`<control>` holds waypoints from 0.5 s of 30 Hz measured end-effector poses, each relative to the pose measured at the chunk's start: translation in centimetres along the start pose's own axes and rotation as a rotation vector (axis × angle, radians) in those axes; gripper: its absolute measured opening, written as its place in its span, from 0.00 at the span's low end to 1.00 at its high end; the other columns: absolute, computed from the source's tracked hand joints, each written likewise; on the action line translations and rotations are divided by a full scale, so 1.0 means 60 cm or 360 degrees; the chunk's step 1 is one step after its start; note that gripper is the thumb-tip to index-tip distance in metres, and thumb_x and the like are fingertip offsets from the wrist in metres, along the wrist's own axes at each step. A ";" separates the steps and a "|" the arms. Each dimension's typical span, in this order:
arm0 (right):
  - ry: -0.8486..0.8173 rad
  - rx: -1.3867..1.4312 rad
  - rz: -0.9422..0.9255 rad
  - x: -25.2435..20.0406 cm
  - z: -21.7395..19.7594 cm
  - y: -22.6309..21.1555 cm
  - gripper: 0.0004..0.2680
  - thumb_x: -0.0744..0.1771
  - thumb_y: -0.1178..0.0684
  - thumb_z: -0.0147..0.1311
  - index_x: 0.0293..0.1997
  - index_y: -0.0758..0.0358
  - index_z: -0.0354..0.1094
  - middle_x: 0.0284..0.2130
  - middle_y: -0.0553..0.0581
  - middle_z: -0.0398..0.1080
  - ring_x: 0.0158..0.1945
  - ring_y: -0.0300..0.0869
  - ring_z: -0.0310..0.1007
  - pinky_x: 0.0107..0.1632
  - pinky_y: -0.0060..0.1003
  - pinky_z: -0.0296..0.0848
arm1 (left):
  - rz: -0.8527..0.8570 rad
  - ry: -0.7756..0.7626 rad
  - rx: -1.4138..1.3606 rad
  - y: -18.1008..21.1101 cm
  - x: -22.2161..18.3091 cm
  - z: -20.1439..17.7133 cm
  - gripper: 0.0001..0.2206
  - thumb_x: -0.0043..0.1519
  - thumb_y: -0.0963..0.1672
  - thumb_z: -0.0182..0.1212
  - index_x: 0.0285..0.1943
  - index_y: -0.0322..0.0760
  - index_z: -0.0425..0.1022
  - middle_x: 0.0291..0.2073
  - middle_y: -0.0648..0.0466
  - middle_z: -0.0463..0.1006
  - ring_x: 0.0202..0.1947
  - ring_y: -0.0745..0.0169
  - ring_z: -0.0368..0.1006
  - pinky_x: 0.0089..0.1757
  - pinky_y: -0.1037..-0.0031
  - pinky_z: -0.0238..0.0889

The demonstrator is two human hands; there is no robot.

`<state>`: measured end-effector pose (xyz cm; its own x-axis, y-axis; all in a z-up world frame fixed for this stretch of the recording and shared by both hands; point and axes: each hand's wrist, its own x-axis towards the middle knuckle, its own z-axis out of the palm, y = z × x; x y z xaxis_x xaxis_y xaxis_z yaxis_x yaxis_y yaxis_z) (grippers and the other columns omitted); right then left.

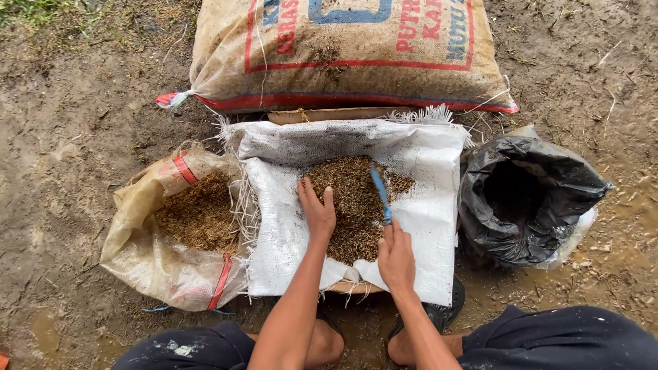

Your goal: Mixing grain in a small container using a hand trowel and hands

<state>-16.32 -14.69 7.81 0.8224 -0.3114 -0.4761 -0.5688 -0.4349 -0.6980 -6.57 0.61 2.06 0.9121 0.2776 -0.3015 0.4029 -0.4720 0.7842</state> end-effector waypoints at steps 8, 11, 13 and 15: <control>-0.0029 0.0051 0.0200 0.045 0.035 0.074 0.21 0.69 0.57 0.44 0.73 0.67 0.49 0.52 0.74 0.66 0.45 0.55 0.73 0.40 0.43 0.73 | 0.0025 -0.0203 0.0297 -0.037 0.022 0.030 0.40 0.69 0.62 0.33 0.83 0.35 0.38 0.78 0.33 0.41 0.78 0.35 0.39 0.70 0.45 0.38; -0.0244 0.0210 0.0343 0.033 0.047 0.068 0.22 0.69 0.54 0.45 0.74 0.61 0.48 0.44 0.71 0.70 0.41 0.55 0.76 0.37 0.44 0.76 | 0.0016 -0.0188 0.0205 -0.039 0.019 0.052 0.42 0.67 0.63 0.35 0.82 0.35 0.37 0.78 0.33 0.42 0.78 0.35 0.39 0.70 0.44 0.38; -0.0349 0.0365 0.0468 0.025 0.052 0.066 0.22 0.69 0.52 0.46 0.75 0.57 0.47 0.34 0.67 0.74 0.32 0.51 0.78 0.27 0.39 0.77 | 0.0005 -0.0179 0.0131 -0.029 0.003 0.059 0.42 0.66 0.63 0.37 0.82 0.36 0.37 0.78 0.34 0.43 0.78 0.36 0.40 0.70 0.44 0.39; -0.0441 0.0939 0.0629 0.026 0.058 0.068 0.22 0.69 0.57 0.44 0.73 0.64 0.47 0.36 0.67 0.69 0.27 0.49 0.72 0.22 0.41 0.74 | -0.0033 -0.0226 -0.0200 -0.001 -0.014 0.064 0.41 0.69 0.61 0.39 0.82 0.35 0.33 0.77 0.30 0.41 0.77 0.25 0.36 0.68 0.34 0.37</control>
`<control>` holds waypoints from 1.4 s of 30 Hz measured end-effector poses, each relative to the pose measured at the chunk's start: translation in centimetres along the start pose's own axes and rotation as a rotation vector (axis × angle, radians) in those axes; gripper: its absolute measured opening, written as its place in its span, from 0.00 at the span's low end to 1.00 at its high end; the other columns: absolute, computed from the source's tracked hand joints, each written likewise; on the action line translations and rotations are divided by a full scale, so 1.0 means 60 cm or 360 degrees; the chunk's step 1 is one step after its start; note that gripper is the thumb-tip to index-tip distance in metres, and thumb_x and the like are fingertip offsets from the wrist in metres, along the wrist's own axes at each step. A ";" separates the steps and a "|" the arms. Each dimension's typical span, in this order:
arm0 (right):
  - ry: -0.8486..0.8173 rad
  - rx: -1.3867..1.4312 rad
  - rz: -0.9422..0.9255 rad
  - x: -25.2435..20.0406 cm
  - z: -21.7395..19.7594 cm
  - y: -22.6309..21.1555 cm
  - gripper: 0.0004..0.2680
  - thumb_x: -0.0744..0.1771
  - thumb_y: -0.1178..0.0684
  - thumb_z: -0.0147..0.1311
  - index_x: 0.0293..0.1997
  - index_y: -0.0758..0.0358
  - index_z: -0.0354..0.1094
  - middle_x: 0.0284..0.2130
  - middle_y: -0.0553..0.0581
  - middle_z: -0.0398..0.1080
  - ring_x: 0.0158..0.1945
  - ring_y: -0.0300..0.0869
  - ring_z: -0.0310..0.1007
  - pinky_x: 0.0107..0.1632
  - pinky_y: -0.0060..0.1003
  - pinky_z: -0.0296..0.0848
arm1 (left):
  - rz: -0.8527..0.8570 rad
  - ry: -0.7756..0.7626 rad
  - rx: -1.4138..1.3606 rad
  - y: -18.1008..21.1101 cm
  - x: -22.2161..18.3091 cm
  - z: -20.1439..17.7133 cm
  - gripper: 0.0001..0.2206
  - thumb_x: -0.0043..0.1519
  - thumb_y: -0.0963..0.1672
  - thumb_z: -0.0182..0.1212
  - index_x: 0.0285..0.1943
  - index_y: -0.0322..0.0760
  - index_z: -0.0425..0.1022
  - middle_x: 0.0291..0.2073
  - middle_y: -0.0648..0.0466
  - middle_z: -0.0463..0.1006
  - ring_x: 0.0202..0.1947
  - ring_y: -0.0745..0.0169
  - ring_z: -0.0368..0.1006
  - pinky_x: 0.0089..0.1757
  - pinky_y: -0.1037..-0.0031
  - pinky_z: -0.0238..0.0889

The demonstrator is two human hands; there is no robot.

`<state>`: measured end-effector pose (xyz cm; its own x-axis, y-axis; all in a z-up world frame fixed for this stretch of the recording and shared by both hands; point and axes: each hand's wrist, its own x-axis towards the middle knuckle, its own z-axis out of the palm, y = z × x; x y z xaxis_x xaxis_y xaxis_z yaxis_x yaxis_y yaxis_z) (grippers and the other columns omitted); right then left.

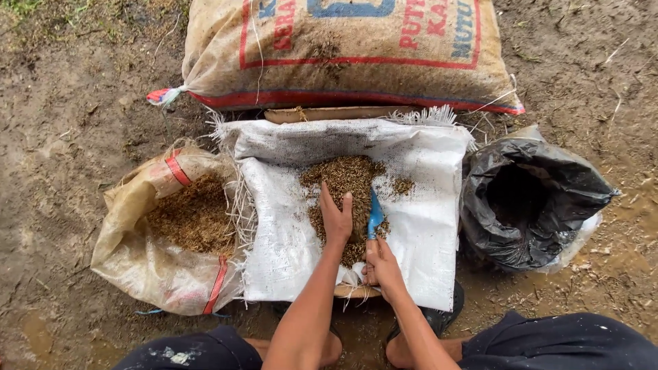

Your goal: Mixing grain in a small container using a hand trowel and hands

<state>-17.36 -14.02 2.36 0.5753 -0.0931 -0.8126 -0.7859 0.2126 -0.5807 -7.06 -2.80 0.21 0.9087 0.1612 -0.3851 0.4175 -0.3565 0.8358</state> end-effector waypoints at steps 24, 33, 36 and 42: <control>0.0409 -0.0493 -0.0711 -0.097 -0.011 -0.088 0.22 0.66 0.50 0.55 0.70 0.56 0.61 0.52 0.70 0.69 0.52 0.62 0.73 0.46 0.55 0.74 | -0.0133 0.0249 -0.0612 0.037 0.000 -0.039 0.37 0.72 0.61 0.28 0.79 0.30 0.49 0.76 0.35 0.47 0.77 0.34 0.42 0.72 0.45 0.37; 0.0687 -0.0720 -0.0495 0.016 -0.041 -0.061 0.21 0.68 0.55 0.51 0.72 0.61 0.55 0.49 0.68 0.67 0.42 0.53 0.71 0.41 0.46 0.73 | 0.0031 0.0153 0.0379 0.021 0.094 -0.046 0.37 0.70 0.58 0.42 0.81 0.33 0.43 0.78 0.35 0.44 0.78 0.36 0.39 0.70 0.44 0.40; 0.0546 -0.0605 -0.0353 0.019 -0.024 -0.050 0.21 0.69 0.54 0.47 0.72 0.65 0.53 0.47 0.71 0.68 0.36 0.50 0.71 0.36 0.41 0.72 | 0.0128 -0.0112 0.0584 0.037 0.089 -0.040 0.39 0.68 0.60 0.38 0.80 0.29 0.43 0.77 0.31 0.47 0.78 0.36 0.41 0.71 0.47 0.35; 0.0414 -0.0487 -0.0040 -0.013 -0.006 -0.039 0.23 0.67 0.52 0.52 0.73 0.57 0.53 0.36 0.68 0.73 0.25 0.47 0.75 0.22 0.35 0.72 | 0.0162 -0.0203 0.0429 0.005 0.055 -0.008 0.39 0.67 0.62 0.35 0.80 0.35 0.48 0.72 0.31 0.58 0.76 0.33 0.49 0.70 0.44 0.38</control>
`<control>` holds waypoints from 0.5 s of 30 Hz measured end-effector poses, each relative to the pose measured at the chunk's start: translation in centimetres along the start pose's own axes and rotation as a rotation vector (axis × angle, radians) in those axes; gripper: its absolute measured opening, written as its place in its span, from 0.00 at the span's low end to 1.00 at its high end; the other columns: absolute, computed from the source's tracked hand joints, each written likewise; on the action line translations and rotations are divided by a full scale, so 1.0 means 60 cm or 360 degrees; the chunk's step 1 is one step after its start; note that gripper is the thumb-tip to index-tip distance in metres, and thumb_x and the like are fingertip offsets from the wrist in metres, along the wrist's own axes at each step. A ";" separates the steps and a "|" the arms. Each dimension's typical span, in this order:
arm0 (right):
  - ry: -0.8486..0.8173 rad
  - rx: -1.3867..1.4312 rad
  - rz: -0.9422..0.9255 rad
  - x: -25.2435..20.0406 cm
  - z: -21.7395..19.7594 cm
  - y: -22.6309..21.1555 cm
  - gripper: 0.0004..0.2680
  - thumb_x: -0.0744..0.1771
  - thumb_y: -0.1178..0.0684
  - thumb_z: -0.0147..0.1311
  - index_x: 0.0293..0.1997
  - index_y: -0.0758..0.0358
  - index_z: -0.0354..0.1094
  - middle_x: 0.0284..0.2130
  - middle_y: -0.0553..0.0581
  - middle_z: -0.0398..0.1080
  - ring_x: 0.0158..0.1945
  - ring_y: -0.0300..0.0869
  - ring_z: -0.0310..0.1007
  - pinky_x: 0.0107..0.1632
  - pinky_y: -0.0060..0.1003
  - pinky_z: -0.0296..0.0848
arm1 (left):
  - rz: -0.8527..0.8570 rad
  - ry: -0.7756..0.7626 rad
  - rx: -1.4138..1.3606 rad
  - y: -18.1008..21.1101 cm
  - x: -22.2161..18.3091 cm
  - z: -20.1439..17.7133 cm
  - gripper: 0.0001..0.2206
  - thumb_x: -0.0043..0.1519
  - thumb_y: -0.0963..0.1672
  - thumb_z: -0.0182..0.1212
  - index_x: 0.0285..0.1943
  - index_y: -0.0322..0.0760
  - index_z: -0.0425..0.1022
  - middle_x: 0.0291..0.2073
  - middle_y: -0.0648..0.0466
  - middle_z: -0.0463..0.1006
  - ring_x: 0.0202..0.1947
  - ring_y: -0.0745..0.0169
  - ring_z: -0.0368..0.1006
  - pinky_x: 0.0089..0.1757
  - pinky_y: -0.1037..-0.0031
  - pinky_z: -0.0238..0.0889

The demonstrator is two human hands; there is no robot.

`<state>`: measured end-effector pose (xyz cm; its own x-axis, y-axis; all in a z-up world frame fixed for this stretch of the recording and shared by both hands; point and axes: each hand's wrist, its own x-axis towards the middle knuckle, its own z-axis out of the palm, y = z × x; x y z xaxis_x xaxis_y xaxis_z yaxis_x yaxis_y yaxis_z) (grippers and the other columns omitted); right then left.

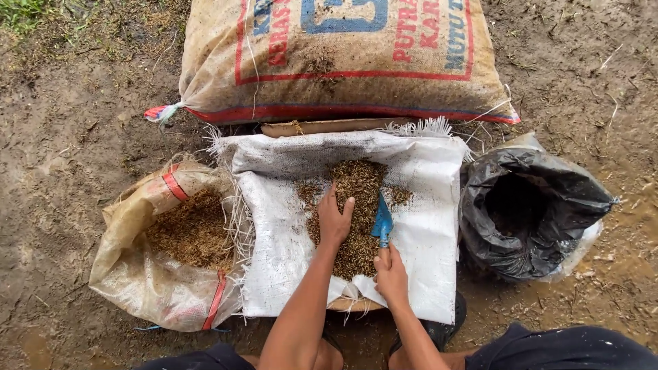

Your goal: Mixing grain in a small container using a hand trowel and hands

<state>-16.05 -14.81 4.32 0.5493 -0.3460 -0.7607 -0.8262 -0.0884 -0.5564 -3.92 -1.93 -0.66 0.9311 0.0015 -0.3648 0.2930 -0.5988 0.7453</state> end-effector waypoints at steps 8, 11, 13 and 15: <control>-0.0466 0.0921 0.0312 0.019 0.017 0.037 0.24 0.68 0.58 0.46 0.75 0.48 0.48 0.32 0.62 0.66 0.21 0.44 0.60 0.19 0.36 0.60 | -0.0491 0.0153 -0.0647 -0.029 -0.017 0.056 0.44 0.62 0.63 0.39 0.81 0.37 0.42 0.79 0.44 0.48 0.77 0.42 0.46 0.69 0.51 0.43; -0.0433 0.0926 0.0277 0.000 0.009 0.020 0.24 0.68 0.57 0.47 0.76 0.48 0.48 0.33 0.60 0.66 0.21 0.43 0.60 0.19 0.35 0.60 | -0.0529 0.0119 -0.0835 0.002 -0.041 0.036 0.40 0.62 0.63 0.35 0.77 0.40 0.51 0.76 0.45 0.55 0.75 0.44 0.52 0.68 0.48 0.47; -0.0426 0.0933 0.0266 -0.016 0.005 0.019 0.24 0.68 0.56 0.48 0.76 0.48 0.48 0.34 0.59 0.65 0.21 0.42 0.60 0.19 0.35 0.60 | -0.0493 0.0077 -0.0931 0.012 -0.058 0.025 0.37 0.63 0.63 0.33 0.74 0.41 0.59 0.73 0.47 0.63 0.73 0.47 0.57 0.67 0.48 0.51; -0.0475 0.1014 0.0135 -0.023 -0.001 0.017 0.24 0.67 0.58 0.49 0.74 0.50 0.51 0.36 0.60 0.64 0.20 0.42 0.61 0.16 0.33 0.61 | -0.0447 0.0207 -0.1169 0.016 -0.058 0.022 0.41 0.62 0.63 0.32 0.79 0.39 0.46 0.78 0.45 0.49 0.78 0.47 0.45 0.71 0.52 0.39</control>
<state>-17.64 -14.48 4.79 0.5722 -0.0488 -0.8187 -0.6836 0.5230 -0.5090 -7.16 -3.55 0.59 0.8059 0.1946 -0.5592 0.5465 0.1188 0.8290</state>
